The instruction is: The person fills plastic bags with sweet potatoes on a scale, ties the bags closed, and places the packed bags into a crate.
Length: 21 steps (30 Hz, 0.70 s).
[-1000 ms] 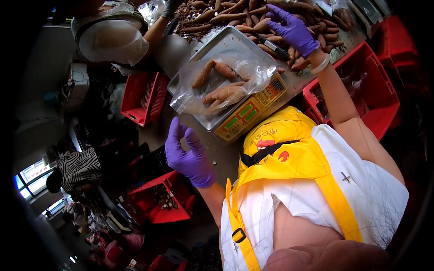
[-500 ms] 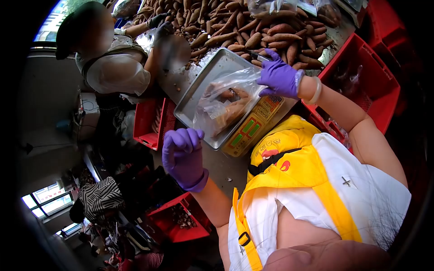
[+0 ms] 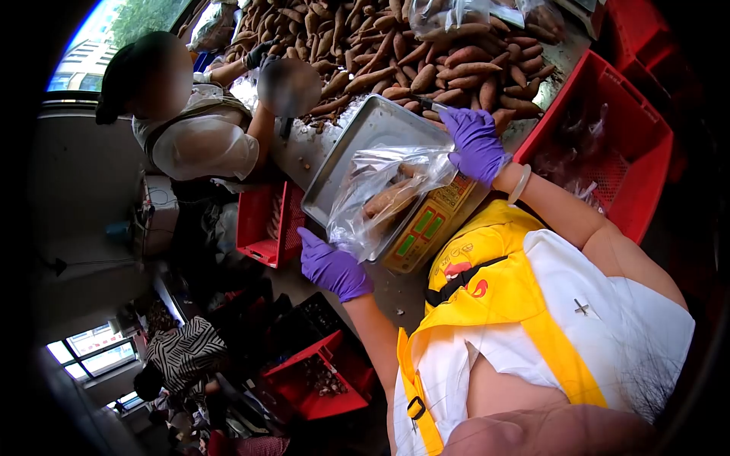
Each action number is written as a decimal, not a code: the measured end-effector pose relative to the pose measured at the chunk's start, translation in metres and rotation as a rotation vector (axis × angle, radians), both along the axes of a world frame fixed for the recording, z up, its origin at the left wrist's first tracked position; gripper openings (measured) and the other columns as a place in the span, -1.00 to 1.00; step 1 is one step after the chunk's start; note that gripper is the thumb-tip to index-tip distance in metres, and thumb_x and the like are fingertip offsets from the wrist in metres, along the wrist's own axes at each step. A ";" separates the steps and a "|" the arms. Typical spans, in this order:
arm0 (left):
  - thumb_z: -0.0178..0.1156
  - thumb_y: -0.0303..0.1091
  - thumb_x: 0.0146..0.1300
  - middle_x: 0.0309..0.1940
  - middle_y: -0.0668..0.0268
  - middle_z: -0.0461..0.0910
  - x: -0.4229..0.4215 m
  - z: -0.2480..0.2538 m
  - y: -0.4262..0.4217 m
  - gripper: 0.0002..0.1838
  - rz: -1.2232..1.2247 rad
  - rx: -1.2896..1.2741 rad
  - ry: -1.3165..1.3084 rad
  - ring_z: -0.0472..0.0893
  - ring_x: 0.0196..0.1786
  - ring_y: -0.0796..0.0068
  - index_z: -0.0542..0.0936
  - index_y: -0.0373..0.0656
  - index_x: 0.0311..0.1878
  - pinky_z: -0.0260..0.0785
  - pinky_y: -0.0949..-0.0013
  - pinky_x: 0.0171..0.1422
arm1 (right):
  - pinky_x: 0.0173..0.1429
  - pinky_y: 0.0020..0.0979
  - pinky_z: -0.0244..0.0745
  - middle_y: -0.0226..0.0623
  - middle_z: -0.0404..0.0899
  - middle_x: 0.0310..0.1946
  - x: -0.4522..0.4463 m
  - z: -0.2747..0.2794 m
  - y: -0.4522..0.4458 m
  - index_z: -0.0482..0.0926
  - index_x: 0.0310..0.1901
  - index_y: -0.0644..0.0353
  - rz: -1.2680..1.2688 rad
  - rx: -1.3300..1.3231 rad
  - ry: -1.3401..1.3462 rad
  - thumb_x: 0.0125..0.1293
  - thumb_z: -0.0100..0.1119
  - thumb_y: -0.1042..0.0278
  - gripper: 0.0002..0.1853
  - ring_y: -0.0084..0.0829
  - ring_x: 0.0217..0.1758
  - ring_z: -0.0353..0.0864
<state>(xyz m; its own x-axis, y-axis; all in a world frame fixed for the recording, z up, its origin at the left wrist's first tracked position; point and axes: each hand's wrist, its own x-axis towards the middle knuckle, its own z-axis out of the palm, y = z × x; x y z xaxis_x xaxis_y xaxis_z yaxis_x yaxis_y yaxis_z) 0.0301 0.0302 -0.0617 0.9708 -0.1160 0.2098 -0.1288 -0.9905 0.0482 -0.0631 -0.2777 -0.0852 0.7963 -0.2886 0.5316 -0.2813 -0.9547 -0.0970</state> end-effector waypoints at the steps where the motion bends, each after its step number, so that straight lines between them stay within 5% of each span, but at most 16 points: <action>1: 0.31 -0.23 0.11 0.04 0.10 0.59 -0.006 0.001 0.007 -0.33 0.005 0.005 -0.001 0.58 0.08 0.30 0.43 -0.24 0.30 0.34 0.27 0.21 | 0.37 -0.19 0.16 -0.26 0.57 -0.05 -0.001 0.000 -0.003 0.64 -0.09 0.12 0.042 0.259 0.276 0.07 0.32 0.25 -0.66 -0.25 0.14 0.49; 3: 0.21 -0.34 0.22 -0.20 0.16 0.68 -0.016 0.021 0.007 -0.64 0.000 -0.621 0.323 0.63 -0.10 0.41 0.60 -0.33 0.03 0.41 0.36 0.07 | 0.19 -0.39 0.41 -0.30 0.68 -0.14 0.003 0.011 0.000 0.68 -0.14 0.19 0.119 0.560 0.558 0.20 0.24 0.28 -0.76 -0.39 -0.01 0.63; 4: 0.21 -0.34 0.22 -0.20 0.16 0.68 -0.014 0.033 0.003 -0.64 0.000 -0.620 0.321 0.63 -0.10 0.41 0.60 -0.33 0.03 0.41 0.36 0.07 | 0.19 -0.39 0.41 -0.30 0.68 -0.14 0.013 0.019 -0.001 0.68 -0.14 0.19 0.120 0.560 0.555 0.20 0.24 0.28 -0.76 -0.39 -0.01 0.63; 6: 0.08 -0.44 0.30 -0.27 0.16 0.68 -0.008 0.060 -0.007 -0.78 -0.354 -1.374 0.574 0.62 -0.11 0.41 0.66 -0.36 -0.17 0.40 0.37 0.09 | 0.21 -0.37 0.42 -0.29 0.69 -0.15 0.035 0.035 -0.001 0.66 -0.12 0.25 0.843 1.318 0.275 0.34 0.12 0.30 -0.76 -0.41 0.00 0.64; 8: -0.03 -0.51 0.25 -0.22 0.09 0.63 0.003 0.081 -0.013 -0.76 -0.472 -1.696 0.617 0.61 -0.11 0.31 0.60 -0.41 -0.17 0.38 0.32 0.18 | 0.27 -0.37 0.41 -0.23 0.67 -0.11 0.054 0.076 0.015 0.64 -0.09 0.33 1.066 2.106 0.176 0.42 0.02 0.30 -0.72 -0.42 0.05 0.62; 12: -0.11 -0.49 0.18 -0.02 0.01 0.59 0.011 0.103 -0.011 -0.68 -0.641 -1.800 0.589 0.59 0.00 0.21 0.58 -0.42 -0.13 0.39 0.26 0.18 | 0.34 -0.35 0.35 -0.11 0.63 -0.02 0.067 0.105 0.028 0.58 0.03 0.39 1.235 2.224 0.201 0.39 0.04 0.33 -0.68 -0.34 0.14 0.56; 14: -0.10 -0.48 0.17 0.19 -0.04 0.49 0.003 0.102 -0.012 -0.63 -0.468 -1.895 0.652 0.59 0.03 0.20 0.59 -0.41 -0.04 0.41 0.25 0.16 | 0.35 -0.40 0.31 -0.11 0.55 0.14 0.056 0.100 0.029 0.54 0.12 0.39 1.165 2.028 0.032 0.35 -0.01 0.43 -0.64 -0.32 0.22 0.52; 15: -0.05 -0.48 0.15 0.42 -0.02 0.25 0.008 0.091 -0.006 -0.52 -0.527 -1.872 0.739 0.55 0.14 0.29 0.52 -0.41 0.15 0.39 0.31 0.21 | 0.38 -0.43 0.24 -0.10 0.42 0.30 0.058 0.092 0.026 0.57 0.12 0.34 0.980 1.679 0.163 0.26 -0.06 0.59 -0.60 -0.34 0.33 0.44; 20: 0.01 -0.63 0.24 0.38 0.01 0.32 -0.009 0.084 -0.024 -0.63 -0.531 -1.796 0.530 0.61 0.07 0.28 0.57 -0.38 0.11 0.48 0.46 -0.01 | 0.31 -0.44 0.34 -0.18 0.34 0.39 0.056 0.085 0.044 0.67 0.04 0.17 1.053 1.026 -0.017 0.14 -0.03 0.80 -0.51 -0.37 0.40 0.37; 21: 0.00 -0.56 0.29 0.41 0.06 0.29 -0.011 0.082 -0.025 -0.62 -0.552 -1.766 0.573 0.62 0.05 0.33 0.52 -0.38 0.16 0.46 0.46 -0.06 | 0.22 -0.44 0.42 -0.21 0.40 0.35 0.062 0.079 0.047 0.67 0.05 0.13 1.128 1.187 -0.061 0.17 0.00 0.77 -0.53 -0.38 0.32 0.46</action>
<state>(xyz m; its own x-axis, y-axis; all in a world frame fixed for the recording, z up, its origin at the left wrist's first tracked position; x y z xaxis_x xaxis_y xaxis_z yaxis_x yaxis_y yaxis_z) 0.0195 0.0055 0.0202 0.8921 -0.4314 0.1343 0.0302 0.3535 0.9349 -0.0007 -0.2309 -0.0063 0.8622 0.1444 0.4855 0.4963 -0.0494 -0.8667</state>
